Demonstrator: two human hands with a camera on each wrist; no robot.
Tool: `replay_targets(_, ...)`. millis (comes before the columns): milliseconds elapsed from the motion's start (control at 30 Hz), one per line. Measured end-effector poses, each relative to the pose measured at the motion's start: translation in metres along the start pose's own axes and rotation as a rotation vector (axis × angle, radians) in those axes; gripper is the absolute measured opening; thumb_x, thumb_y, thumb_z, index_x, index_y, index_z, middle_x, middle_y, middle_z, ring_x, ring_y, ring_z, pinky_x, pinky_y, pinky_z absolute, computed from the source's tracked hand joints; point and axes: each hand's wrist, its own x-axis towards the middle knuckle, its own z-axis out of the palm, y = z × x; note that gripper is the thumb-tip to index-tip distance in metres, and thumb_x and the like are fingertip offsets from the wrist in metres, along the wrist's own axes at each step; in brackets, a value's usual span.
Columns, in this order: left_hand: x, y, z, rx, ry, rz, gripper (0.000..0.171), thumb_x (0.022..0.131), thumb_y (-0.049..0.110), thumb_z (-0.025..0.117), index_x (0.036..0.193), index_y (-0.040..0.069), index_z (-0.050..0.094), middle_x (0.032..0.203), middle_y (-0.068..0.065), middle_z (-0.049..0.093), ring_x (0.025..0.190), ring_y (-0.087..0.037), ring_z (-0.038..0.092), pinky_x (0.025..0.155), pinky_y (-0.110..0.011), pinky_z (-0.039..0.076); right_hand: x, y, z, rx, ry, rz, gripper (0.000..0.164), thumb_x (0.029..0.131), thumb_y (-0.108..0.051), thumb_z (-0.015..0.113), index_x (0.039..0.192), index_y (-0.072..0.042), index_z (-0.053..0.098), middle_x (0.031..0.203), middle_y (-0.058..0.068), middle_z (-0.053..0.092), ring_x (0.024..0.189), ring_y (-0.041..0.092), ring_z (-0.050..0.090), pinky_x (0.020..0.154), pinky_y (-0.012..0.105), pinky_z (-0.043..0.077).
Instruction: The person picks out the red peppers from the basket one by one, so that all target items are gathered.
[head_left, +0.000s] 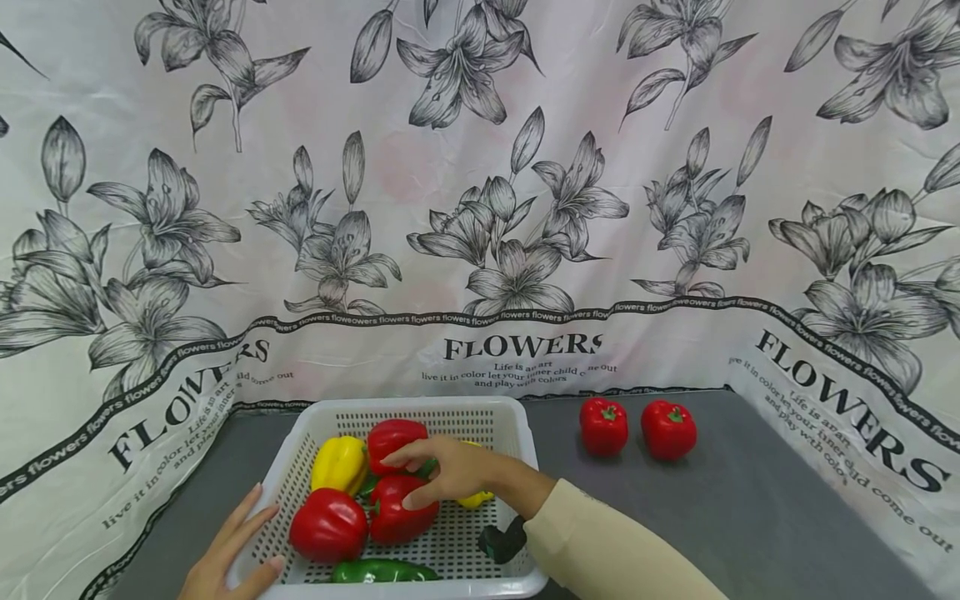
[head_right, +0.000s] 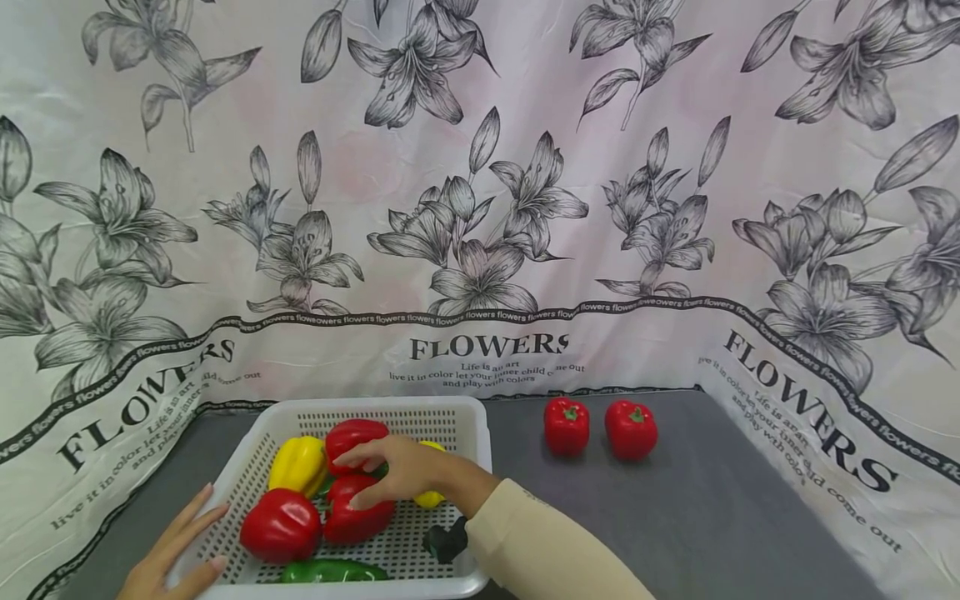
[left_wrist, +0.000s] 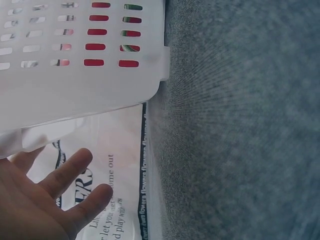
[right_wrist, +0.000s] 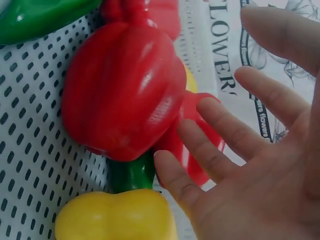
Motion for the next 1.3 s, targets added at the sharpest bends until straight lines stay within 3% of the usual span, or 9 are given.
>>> replay_targets(267, 0.000, 0.001, -0.003, -0.011, -0.019, -0.016, 0.066, 0.090, 0.048, 0.064, 0.143, 0.012, 0.048, 0.157, -0.013, 0.018, 0.135, -0.047, 0.022, 0.093, -0.076, 0.024, 0.002, 0.002, 0.002, -0.028, -0.062, 0.031, 0.059, 0.082, -0.029, 0.071, 0.137, -0.015, 0.055, 0.131, -0.007, 0.054, 0.109, 0.010, 0.050, 0.088, 0.028, 0.048)
replay_targets(533, 0.000, 0.003, -0.002, -0.011, 0.027, 0.045, 0.063, 0.090, 0.044, 0.066, 0.140, 0.010, 0.051, 0.155, -0.013, 0.022, 0.133, -0.047, 0.026, 0.092, -0.075, 0.026, 0.002, 0.002, 0.004, -0.010, -0.062, 0.028, 0.056, 0.082, -0.021, 0.072, 0.134, -0.010, 0.057, 0.118, -0.005, 0.061, 0.094, 0.010, 0.057, 0.078, 0.024, 0.051)
replay_targets(867, 0.000, 0.002, -0.002, -0.031, 0.027, 0.040, 0.062, 0.089, 0.043, 0.066, 0.140, 0.012, 0.051, 0.156, -0.010, 0.021, 0.134, -0.045, 0.025, 0.094, -0.075, 0.025, 0.004, -0.003, 0.010, -0.069, -0.059, 0.070, 0.038, 0.087, -0.021, 0.070, 0.123, -0.007, 0.065, 0.099, -0.011, 0.063, 0.085, 0.003, 0.057, 0.071, 0.019, 0.052)
replay_targets(1067, 0.000, 0.002, -0.002, -0.029, 0.017, 0.025, 0.063, 0.089, 0.043, 0.066, 0.141, 0.011, 0.050, 0.156, -0.011, 0.021, 0.134, -0.045, 0.025, 0.094, -0.074, 0.025, 0.004, -0.004, 0.012, -0.047, -0.078, 0.098, 0.028, 0.086, -0.016, 0.074, 0.112, -0.016, 0.066, 0.102, -0.011, 0.063, 0.091, 0.004, 0.059, 0.075, 0.020, 0.051)
replay_targets(1200, 0.000, 0.002, -0.002, -0.023, 0.002, 0.005, 0.064, 0.089, 0.044, 0.066, 0.142, 0.011, 0.049, 0.157, -0.011, 0.019, 0.135, -0.044, 0.024, 0.095, -0.074, 0.025, 0.004, -0.004, 0.014, 0.011, -0.107, 0.111, 0.029, 0.085, -0.012, 0.075, 0.107, -0.018, 0.058, 0.108, -0.009, 0.061, 0.102, 0.007, 0.057, 0.077, 0.023, 0.052)
replay_targets(1300, 0.000, 0.002, -0.002, -0.023, -0.013, -0.018, 0.066, 0.089, 0.045, 0.066, 0.142, 0.011, 0.049, 0.157, -0.011, 0.018, 0.135, -0.045, 0.023, 0.095, -0.074, 0.025, 0.003, -0.003, 0.015, 0.063, -0.129, 0.128, 0.032, 0.084, -0.009, 0.075, 0.106, -0.018, 0.053, 0.110, -0.006, 0.059, 0.102, 0.010, 0.055, 0.072, 0.027, 0.055)
